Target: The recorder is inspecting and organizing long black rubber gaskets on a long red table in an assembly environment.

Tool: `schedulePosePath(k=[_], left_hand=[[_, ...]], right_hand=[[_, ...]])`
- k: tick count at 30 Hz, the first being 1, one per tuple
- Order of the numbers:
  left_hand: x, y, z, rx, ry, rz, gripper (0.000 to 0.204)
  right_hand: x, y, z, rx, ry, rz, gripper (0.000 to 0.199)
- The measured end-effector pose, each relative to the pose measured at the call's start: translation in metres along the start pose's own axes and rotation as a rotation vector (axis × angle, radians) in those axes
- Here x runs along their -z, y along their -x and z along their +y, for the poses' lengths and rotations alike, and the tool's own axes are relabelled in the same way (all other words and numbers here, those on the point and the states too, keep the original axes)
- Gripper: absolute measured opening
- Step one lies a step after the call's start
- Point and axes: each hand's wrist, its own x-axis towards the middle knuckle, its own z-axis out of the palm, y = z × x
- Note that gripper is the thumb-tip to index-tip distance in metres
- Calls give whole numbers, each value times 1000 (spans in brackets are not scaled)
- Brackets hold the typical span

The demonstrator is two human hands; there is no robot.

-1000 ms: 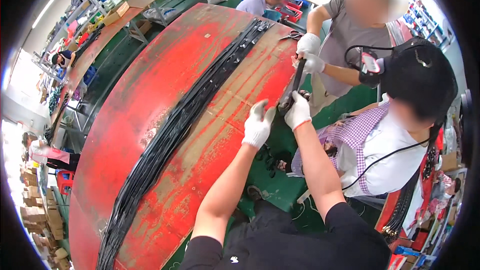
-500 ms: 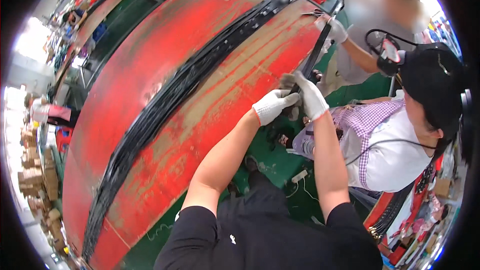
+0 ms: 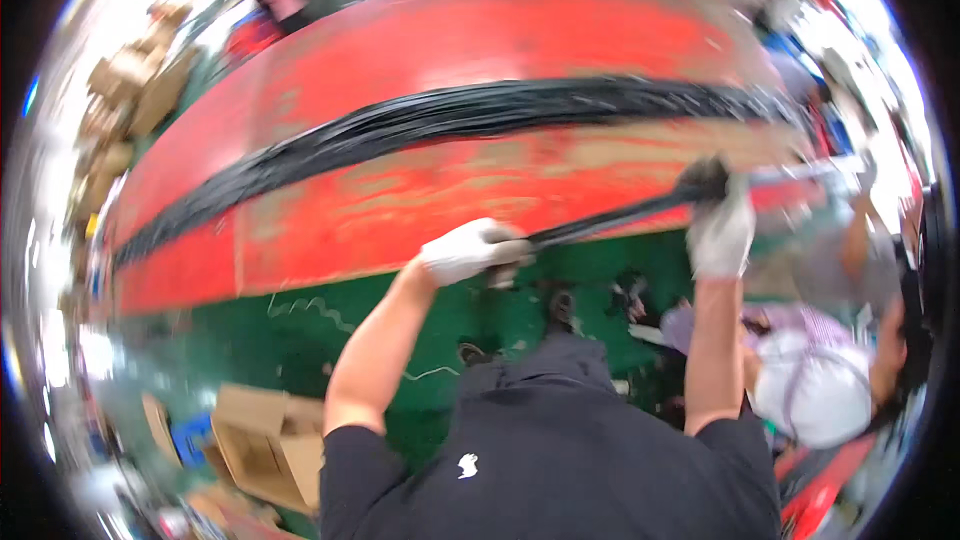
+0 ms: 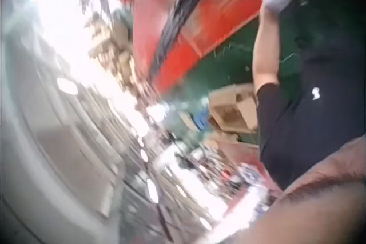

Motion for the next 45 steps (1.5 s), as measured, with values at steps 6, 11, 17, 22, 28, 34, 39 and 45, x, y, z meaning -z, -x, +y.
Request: schedulePosePath(k=[6,11,17,22,28,34,39,45], left_hand=[[52,136,-41,-231,16,18,37],[131,286,-128,-241,150,30,34],[206,426,-144,-202,137,306,36],[289,482,-194,-234,64,289,33],[402,633,-317,-118,149,141,32],[504,812,-377,-91,322,394,34],[609,891,-395,-198,216,390,34],[674,1051,-472,-222,77,228,32]], right_hand=[[-132,80,124,-80,236,-220,29],[-60,-126,-47,153,336,-103,42],[-283,121,267,68,355,-408,34],[-446,302,454,-188,151,-567,45],[-436,25,406,42,265,0,47],[-562,162,577,-38,253,251,47],[-789,494,803,-123,211,-219,34],[-930,538,901,-74,210,-428,41]])
